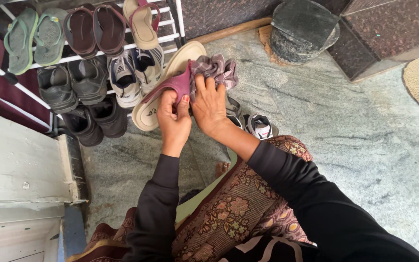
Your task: The person cleans various shoes and sandals from a rack with a cloth by hand, wiping the surfaces and soles before placing them back on the rack or on the floor.
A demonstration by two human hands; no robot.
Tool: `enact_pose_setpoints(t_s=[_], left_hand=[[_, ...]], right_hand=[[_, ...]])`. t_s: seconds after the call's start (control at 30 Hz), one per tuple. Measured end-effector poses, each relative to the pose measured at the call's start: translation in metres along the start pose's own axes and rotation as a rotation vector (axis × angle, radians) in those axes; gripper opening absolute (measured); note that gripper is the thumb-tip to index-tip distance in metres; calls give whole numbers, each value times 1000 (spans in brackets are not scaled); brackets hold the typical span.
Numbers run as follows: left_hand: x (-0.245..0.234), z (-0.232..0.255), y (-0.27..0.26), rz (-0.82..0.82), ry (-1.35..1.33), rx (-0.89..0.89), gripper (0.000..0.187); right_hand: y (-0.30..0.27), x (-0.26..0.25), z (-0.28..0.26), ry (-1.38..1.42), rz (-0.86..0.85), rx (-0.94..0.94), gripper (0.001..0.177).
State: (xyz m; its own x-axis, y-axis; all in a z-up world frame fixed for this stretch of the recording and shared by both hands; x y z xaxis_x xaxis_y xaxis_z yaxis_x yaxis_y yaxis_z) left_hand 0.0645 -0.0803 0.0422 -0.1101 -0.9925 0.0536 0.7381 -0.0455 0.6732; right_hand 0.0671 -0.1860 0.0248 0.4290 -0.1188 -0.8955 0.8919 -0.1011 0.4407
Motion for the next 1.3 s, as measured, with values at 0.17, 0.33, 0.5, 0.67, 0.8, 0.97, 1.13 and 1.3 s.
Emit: enact_pose_setpoints(t_s=[0.17, 0.33, 0.5, 0.67, 0.8, 0.97, 1.13, 1.3], left_hand=[[-2, 2, -4, -16, 55, -27, 7], [-43, 6, 8, 118, 146, 124, 12], [-88, -11, 17, 295, 156, -12, 9], [-107, 4, 32, 184, 147, -59, 8], [-83, 9, 35, -3, 140, -62, 4], [-70, 33, 37, -147, 371, 95, 8], [-71, 41, 35, -103, 455, 186, 9], [-83, 21, 34, -38, 294, 48, 4]], right_hand=[[2, -12, 6, 144, 119, -11, 27], [-7, -24, -14, 316, -43, -265, 44], [-6, -32, -4, 129, 46, -268, 31], [17, -49, 74, 393, 151, 150, 60], [11, -66, 68, 557, 287, 73, 60], [10, -35, 26, 404, -43, -186, 76], [27, -11, 67, 211, -192, 99, 55], [20, -57, 79, 250, 135, 180, 76]])
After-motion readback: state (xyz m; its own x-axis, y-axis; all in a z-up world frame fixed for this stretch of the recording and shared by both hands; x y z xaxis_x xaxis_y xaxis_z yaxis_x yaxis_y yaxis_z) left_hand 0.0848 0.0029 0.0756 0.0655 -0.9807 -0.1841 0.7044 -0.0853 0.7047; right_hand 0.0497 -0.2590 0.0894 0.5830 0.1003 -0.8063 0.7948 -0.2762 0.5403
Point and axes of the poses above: each hand's wrist, its own y-axis towards the middle knuckle, its own x-axis out of the palm, z = x × y, the point moved 10 cm from there along y, towards the middle knuckle, and after that the axes turned 8 degrees about x, right-handed, at the moved point
